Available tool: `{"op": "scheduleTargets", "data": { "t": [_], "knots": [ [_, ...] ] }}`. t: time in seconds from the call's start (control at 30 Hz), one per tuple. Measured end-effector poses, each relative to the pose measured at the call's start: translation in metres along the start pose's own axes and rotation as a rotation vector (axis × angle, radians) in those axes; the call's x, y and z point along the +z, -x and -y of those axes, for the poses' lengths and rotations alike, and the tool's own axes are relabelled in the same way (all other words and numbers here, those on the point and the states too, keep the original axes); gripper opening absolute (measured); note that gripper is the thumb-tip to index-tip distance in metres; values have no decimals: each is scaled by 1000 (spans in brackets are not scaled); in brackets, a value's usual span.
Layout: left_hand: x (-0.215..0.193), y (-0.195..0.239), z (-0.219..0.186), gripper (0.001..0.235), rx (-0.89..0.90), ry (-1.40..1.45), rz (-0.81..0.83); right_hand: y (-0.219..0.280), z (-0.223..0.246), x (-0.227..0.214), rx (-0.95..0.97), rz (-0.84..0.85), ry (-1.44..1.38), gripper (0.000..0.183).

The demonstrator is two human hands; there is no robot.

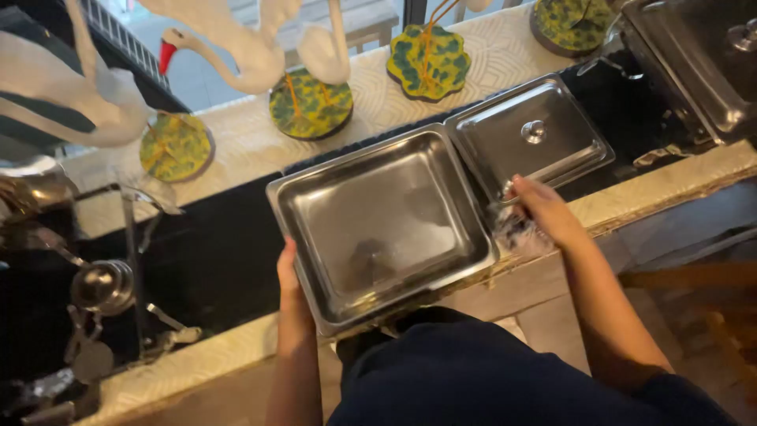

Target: Polishing and wiping down stainless steel catering chafing dishes and lids using a cloth.

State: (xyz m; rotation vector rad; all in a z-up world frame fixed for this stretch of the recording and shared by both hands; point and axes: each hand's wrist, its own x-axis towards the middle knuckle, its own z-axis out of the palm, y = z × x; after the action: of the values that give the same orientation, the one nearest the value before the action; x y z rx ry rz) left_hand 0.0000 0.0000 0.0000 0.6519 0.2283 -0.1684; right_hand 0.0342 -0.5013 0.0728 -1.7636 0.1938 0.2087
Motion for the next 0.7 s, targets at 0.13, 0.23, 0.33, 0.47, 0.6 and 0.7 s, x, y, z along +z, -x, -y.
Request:
{"op": "scheduleTargets", "data": {
  "t": [0.13, 0.23, 0.33, 0.47, 0.6, 0.7],
  "knots": [
    [-46, -23, 31, 56, 36, 104, 94, -29, -13, -19, 188, 49, 380, 54],
    [-58, -38, 44, 55, 130, 100, 148, -54, -34, -1, -34, 496, 514, 53],
    [-60, -58, 48, 57, 50, 102, 11, -59, -40, 27, 70, 535, 580, 48],
    [-61, -90, 42, 57, -67, 50, -53, -74, -75, 36, 5, 406, 626, 44],
    [-4, -80, 26, 62, -194, -120, -315, -72, -94, 40, -82, 295, 526, 38],
    [-41, -103, 42, 56, 51, -130, -127, -68, -82, 45, -53, 253, 478, 38]
  ]
}}
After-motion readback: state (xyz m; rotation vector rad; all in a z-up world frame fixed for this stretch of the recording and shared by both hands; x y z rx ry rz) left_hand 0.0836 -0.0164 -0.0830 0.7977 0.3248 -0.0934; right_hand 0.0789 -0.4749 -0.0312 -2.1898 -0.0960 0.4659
